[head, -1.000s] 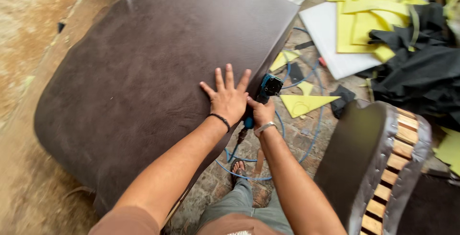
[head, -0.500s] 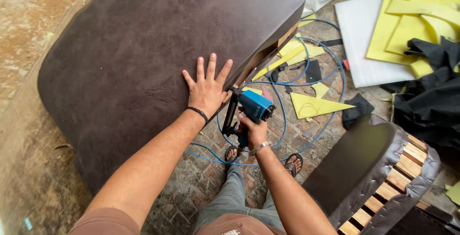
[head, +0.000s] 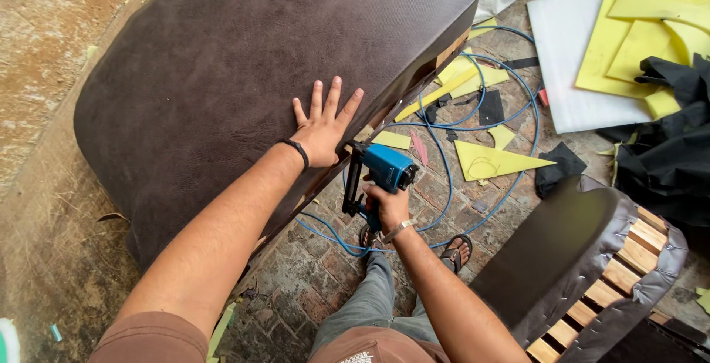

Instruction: The person uses a pneumatic staple gun to attach brown fabric to a wooden chair seat frame. They pull the fabric taut and drive staples along the edges, working around the perimeter and corners to secure the upholstery.

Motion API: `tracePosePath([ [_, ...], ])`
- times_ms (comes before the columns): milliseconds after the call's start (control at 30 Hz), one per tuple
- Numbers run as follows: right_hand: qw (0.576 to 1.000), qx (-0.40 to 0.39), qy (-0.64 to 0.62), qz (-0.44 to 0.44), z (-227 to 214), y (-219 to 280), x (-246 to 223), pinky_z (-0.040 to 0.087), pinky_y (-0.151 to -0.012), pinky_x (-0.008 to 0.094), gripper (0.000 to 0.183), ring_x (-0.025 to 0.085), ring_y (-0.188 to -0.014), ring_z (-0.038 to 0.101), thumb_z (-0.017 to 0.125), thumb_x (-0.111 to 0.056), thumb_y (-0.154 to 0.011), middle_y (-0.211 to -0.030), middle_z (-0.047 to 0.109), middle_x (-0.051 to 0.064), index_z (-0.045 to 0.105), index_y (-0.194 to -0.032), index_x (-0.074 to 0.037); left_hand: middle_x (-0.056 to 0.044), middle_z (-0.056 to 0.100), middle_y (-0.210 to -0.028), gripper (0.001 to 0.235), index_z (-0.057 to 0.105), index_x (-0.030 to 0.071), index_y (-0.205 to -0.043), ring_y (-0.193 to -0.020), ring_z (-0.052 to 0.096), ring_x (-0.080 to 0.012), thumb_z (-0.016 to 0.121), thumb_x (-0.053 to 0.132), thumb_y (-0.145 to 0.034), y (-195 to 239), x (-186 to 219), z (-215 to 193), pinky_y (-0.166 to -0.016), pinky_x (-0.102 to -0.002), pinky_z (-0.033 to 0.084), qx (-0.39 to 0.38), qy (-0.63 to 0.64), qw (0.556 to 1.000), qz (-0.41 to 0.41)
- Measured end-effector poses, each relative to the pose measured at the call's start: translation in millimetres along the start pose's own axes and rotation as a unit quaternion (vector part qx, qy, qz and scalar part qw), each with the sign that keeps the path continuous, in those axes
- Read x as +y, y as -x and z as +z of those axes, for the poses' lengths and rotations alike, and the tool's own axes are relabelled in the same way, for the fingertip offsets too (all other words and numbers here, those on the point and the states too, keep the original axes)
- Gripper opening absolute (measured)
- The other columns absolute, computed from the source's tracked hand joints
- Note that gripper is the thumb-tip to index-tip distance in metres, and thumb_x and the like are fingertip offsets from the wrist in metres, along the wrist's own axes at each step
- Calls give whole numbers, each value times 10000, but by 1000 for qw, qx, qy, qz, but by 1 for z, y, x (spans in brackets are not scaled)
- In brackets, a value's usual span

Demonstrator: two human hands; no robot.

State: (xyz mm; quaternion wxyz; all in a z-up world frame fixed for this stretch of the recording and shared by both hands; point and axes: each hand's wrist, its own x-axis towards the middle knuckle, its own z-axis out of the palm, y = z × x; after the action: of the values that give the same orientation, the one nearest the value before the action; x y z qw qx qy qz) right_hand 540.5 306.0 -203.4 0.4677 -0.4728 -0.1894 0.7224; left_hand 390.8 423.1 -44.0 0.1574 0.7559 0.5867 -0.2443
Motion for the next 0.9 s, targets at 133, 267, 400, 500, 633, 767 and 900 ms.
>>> tracePosePath([
  [133, 1000, 6, -14, -1, 10, 13, 10, 476, -460, 311, 252, 157, -476, 560, 775, -60, -763, -652, 622, 41, 727, -1000, 10, -145, -165, -1702, 1132, 44, 293, -1631, -1538, -194, -432, 777, 181, -776, -10, -31, -5, -1149, -768, -28, -21, 148, 987, 62],
  [267, 1000, 18, -20, 3, 7, 15, 13, 484, -453, 314, 256, 159, -472, 556, 771, -74, -751, -646, 606, 35, 714, -995, -20, -35, 261, -1766, 629, 369, 237, -1633, -1666, 177, -258, 486, 285, -1017, 24, -80, 23, -1373, -495, 180, 219, 226, 936, 155],
  [400, 998, 44, -28, 30, 5, 25, 14, 528, -497, 330, 221, 171, -523, 605, 795, -129, -838, -675, 632, 63, 657, -893, 35, -148, 236, -1713, 586, 322, 180, -1636, -1574, 213, -358, 351, 390, -1090, 117, -99, 92, -1266, -530, 159, 301, 106, 946, -60],
  [500, 997, 35, -33, 63, 17, 43, 17, 523, -528, 325, 189, 173, -549, 629, 801, -122, -821, -709, 675, 85, 678, -875, 11, -206, 240, -1692, 610, 320, 133, -1633, -1548, 227, -404, 366, 384, -1079, 161, -89, 130, -1246, -557, 179, 301, 82, 944, -107],
  [633, 997, -12, -45, 62, 74, 55, 31, 525, -636, 288, 175, 129, -666, 638, 813, -55, -778, -919, 756, 57, 718, -922, -31, -229, 239, -1688, 606, 309, 115, -1627, -1550, 234, -431, 363, 370, -1080, 169, -81, 133, -1247, -578, 192, 300, 89, 943, -114],
  [767, 988, -38, -131, 75, 111, 66, 60, 537, -671, 291, 234, 112, -737, 645, 809, -10, -743, -1038, 784, 9, 642, -896, -69, -245, 208, -1692, 624, 273, 128, -1647, -1549, 225, -452, 390, 392, -1093, 170, -81, 127, -1244, -594, 187, 285, 55, 952, -99],
  [900, 998, -7, -62, 28, 116, 69, 83, 521, -636, 321, 262, 153, -682, 611, 855, 16, -757, -800, 642, 25, 634, -884, -45, -255, 142, -1687, 686, 224, 194, -1658, -1522, 192, -540, 458, 432, -1058, 166, -81, 123, -1198, -707, 194, 261, -13, 965, -18],
])
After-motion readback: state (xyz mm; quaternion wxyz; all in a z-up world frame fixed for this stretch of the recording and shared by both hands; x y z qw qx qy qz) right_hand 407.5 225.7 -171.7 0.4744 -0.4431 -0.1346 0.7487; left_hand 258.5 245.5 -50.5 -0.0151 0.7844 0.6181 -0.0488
